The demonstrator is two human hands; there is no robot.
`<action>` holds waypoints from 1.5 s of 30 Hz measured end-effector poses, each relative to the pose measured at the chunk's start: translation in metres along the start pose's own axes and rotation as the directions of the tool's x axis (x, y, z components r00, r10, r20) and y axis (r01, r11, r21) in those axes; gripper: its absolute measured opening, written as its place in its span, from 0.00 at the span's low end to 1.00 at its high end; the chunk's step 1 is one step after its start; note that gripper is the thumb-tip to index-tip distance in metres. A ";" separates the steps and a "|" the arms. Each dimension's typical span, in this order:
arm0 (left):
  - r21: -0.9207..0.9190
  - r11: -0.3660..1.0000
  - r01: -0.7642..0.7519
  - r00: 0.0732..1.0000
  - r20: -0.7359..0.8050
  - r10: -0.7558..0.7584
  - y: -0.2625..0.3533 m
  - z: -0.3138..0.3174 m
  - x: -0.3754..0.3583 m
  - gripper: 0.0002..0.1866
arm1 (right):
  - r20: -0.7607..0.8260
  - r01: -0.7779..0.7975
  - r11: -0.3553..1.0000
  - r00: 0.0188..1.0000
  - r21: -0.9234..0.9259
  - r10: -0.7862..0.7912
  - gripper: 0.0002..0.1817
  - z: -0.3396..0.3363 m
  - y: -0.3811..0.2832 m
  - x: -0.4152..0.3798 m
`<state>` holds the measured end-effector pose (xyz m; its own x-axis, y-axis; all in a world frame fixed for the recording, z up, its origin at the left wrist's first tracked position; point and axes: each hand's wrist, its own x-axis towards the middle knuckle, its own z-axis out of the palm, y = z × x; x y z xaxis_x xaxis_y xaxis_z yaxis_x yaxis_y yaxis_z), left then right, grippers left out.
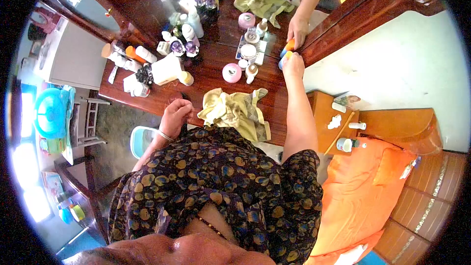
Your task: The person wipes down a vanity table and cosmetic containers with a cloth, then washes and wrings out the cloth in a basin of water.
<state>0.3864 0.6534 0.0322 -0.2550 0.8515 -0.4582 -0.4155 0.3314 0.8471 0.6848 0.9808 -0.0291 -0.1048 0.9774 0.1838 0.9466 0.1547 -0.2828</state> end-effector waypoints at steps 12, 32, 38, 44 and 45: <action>-0.051 0.998 0.021 1.000 -0.014 -0.022 -0.006 -0.003 -0.002 0.06 | 0.098 -0.011 1.000 0.995 0.012 0.010 0.18 -0.013 -0.001 0.004; -0.010 0.999 0.035 0.999 -0.017 -0.035 -0.005 -0.006 -0.012 0.06 | 0.200 0.014 0.972 0.979 -0.236 0.034 0.17 -0.017 -0.010 0.010; -0.016 0.999 0.032 0.999 -0.013 -0.032 -0.008 -0.005 -0.012 0.06 | 0.263 0.052 0.963 0.964 -0.265 0.020 0.19 -0.057 -0.034 -0.004; -0.013 0.999 0.043 0.999 0.004 -0.043 -0.011 -0.003 -0.011 0.06 | 0.220 0.291 0.956 0.932 0.022 -0.289 0.26 -0.020 -0.055 -0.039; -0.012 0.999 0.042 0.999 0.005 -0.041 -0.011 -0.002 -0.011 0.07 | 0.263 0.243 0.968 0.931 0.063 -0.251 0.29 -0.002 -0.058 -0.050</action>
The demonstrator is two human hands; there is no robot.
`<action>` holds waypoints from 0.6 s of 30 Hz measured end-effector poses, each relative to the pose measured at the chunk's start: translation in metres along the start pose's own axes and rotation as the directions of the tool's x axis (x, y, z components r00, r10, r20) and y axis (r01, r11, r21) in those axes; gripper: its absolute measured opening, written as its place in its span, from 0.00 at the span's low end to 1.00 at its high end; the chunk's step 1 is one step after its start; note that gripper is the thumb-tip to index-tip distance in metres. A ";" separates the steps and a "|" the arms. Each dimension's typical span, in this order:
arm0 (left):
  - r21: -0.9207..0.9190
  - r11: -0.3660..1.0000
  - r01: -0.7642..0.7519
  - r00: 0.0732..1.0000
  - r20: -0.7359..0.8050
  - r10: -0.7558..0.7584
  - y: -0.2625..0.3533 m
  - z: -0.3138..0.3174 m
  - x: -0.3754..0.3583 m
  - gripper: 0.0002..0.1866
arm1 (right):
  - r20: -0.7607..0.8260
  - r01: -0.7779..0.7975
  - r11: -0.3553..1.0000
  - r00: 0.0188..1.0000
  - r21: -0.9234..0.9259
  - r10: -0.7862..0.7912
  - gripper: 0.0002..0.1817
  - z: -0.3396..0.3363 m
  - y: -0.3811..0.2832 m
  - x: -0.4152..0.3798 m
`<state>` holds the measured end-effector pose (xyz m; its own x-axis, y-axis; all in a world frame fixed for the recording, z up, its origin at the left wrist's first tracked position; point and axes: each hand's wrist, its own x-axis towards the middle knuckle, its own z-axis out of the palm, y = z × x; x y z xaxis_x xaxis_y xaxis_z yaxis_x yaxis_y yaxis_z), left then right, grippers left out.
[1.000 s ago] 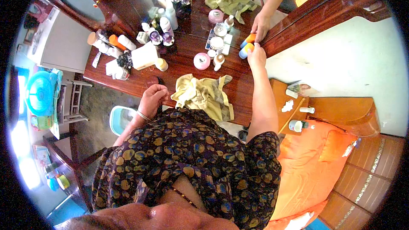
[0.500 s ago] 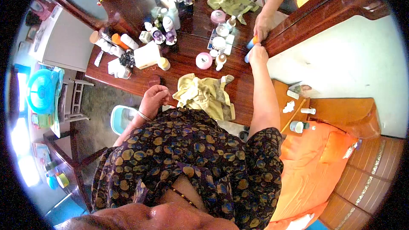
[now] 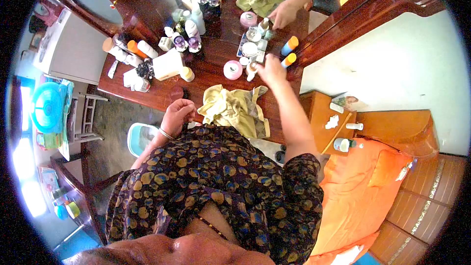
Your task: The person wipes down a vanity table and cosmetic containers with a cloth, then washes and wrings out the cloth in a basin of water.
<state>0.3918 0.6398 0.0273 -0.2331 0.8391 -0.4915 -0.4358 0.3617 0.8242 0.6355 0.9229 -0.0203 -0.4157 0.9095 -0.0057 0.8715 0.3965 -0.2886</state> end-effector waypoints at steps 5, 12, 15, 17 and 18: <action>0.048 0.999 -0.006 1.000 0.007 0.006 0.003 -0.001 -0.004 0.06 | 0.148 -0.303 0.935 0.949 0.186 0.278 0.35 0.058 -0.030 -0.020; 0.040 0.999 -0.024 0.999 -0.048 0.025 0.001 0.000 -0.007 0.06 | -0.133 -0.324 0.860 0.906 0.393 0.402 0.30 0.095 -0.026 -0.020; 0.044 0.999 -0.023 0.999 -0.043 0.024 0.003 0.000 -0.008 0.06 | -0.206 -0.268 0.864 0.901 0.427 0.381 0.28 0.101 -0.002 -0.022; 0.046 0.999 -0.015 0.999 -0.045 0.017 0.003 0.000 -0.008 0.06 | -0.191 -0.349 0.835 0.867 0.426 0.460 0.29 0.093 0.011 -0.023; 0.043 0.999 -0.010 0.999 -0.047 0.012 0.001 -0.001 -0.007 0.05 | -0.180 -0.384 0.814 0.848 0.436 0.498 0.28 0.090 0.016 -0.020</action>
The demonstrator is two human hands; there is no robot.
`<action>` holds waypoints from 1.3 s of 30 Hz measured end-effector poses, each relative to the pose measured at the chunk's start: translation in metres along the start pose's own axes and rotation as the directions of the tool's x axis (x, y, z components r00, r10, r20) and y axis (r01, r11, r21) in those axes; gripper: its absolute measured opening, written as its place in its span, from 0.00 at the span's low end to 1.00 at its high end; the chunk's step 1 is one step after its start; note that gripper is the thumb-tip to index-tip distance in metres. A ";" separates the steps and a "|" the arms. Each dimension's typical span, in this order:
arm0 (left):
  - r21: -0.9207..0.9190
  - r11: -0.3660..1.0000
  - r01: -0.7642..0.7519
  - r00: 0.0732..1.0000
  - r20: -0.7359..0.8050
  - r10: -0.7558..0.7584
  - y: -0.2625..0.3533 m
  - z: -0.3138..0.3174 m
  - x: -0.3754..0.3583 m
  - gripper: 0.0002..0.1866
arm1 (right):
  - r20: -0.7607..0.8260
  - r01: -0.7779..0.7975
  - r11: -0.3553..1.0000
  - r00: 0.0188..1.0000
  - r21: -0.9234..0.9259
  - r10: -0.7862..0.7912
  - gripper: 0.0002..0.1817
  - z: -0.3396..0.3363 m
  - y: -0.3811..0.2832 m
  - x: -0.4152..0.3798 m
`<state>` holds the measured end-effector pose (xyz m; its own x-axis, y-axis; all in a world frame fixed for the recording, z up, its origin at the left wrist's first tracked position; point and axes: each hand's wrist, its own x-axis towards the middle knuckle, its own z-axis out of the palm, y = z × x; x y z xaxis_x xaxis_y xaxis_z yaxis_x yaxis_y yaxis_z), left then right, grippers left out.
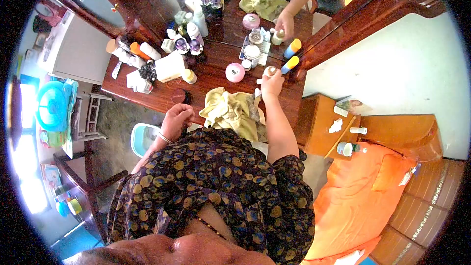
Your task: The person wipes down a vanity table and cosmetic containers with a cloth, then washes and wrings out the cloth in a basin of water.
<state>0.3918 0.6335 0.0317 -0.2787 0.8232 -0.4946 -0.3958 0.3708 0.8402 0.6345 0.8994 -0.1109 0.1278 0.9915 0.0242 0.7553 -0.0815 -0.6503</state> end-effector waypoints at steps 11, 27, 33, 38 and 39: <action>0.021 1.000 0.023 1.000 -0.016 -0.023 0.000 -0.002 0.002 0.05 | -0.009 0.097 0.988 0.995 -0.119 -0.099 0.23 -0.007 -0.026 0.039; 0.033 0.999 0.016 1.000 -0.005 -0.016 -0.004 -0.001 0.012 0.06 | 0.181 0.342 0.848 0.939 -0.405 -0.292 0.27 -0.033 -0.024 0.058; 0.032 0.999 0.017 1.000 0.001 -0.017 0.002 0.004 0.015 0.07 | 0.148 0.385 0.845 0.923 -0.371 -0.356 0.29 -0.036 -0.021 0.058; 0.018 0.999 0.032 0.999 0.015 -0.033 -0.001 0.001 0.017 0.07 | 0.145 0.366 0.832 0.930 -0.416 -0.337 0.24 -0.060 -0.046 0.044; 0.018 0.999 0.027 0.999 0.016 -0.028 0.000 0.000 0.016 0.07 | 0.107 0.369 0.840 0.928 -0.398 -0.358 0.23 -0.063 -0.050 0.037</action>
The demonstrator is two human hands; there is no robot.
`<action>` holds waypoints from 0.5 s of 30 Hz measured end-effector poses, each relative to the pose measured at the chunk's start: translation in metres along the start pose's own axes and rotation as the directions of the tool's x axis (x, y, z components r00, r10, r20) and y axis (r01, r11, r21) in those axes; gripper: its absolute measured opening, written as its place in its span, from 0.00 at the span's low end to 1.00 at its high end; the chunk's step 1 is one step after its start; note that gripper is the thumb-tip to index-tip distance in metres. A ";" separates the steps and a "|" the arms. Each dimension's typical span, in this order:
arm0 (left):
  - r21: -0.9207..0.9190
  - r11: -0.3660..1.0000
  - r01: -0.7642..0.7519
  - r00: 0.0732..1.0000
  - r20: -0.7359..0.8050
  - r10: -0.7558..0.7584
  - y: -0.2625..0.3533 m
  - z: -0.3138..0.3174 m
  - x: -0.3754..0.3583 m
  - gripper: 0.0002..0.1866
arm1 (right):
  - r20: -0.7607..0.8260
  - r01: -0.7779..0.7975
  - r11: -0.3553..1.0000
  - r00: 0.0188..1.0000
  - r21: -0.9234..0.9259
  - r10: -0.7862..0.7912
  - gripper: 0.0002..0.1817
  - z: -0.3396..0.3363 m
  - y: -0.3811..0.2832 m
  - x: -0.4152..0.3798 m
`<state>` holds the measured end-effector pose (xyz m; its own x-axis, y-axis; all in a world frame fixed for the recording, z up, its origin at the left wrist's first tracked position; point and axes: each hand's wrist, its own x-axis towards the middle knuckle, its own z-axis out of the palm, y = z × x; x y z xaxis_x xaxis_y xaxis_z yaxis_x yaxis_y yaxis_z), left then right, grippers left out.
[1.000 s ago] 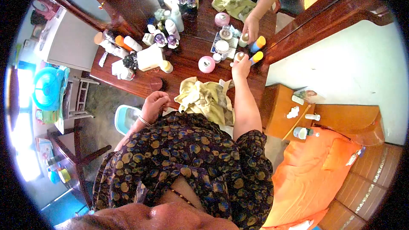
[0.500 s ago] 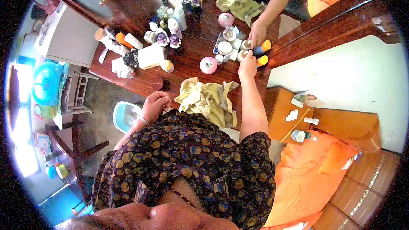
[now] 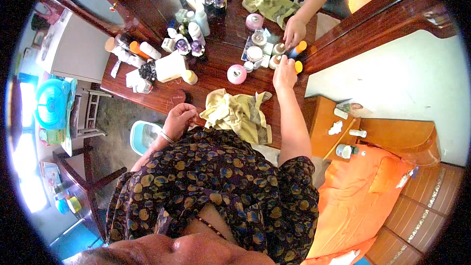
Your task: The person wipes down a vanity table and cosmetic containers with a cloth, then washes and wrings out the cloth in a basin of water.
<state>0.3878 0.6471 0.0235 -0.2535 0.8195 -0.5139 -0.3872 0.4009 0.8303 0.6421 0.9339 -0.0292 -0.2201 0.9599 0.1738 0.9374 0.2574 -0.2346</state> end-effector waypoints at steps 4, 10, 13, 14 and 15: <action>0.010 1.000 -0.010 1.000 -0.003 0.010 0.000 -0.001 -0.002 0.07 | -0.132 0.121 0.976 0.986 0.182 -0.098 0.18 0.005 -0.020 -0.021; -0.005 1.000 -0.003 1.000 0.002 0.004 -0.004 -0.003 -0.004 0.07 | 0.272 0.174 0.943 0.928 0.285 -0.253 0.40 0.037 -0.073 -0.063; 0.014 1.000 -0.020 1.000 0.013 0.020 -0.006 -0.004 -0.004 0.07 | 0.304 0.083 0.966 0.940 0.243 -0.157 0.46 0.058 -0.089 -0.064; 0.028 0.999 -0.014 1.000 0.012 0.014 -0.005 -0.004 -0.005 0.07 | 0.309 0.042 0.968 0.943 0.248 -0.121 0.47 0.061 -0.094 -0.065; 0.042 0.999 -0.009 1.000 0.010 0.008 -0.003 -0.003 -0.008 0.07 | 0.294 0.021 0.972 0.951 0.234 -0.091 0.46 0.064 -0.099 -0.064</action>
<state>0.3878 0.6380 0.0243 -0.2474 0.8271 -0.5047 -0.3471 0.4107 0.8431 0.5463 0.8540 -0.0781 -0.3743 0.9224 -0.0948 0.8435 0.2963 -0.4480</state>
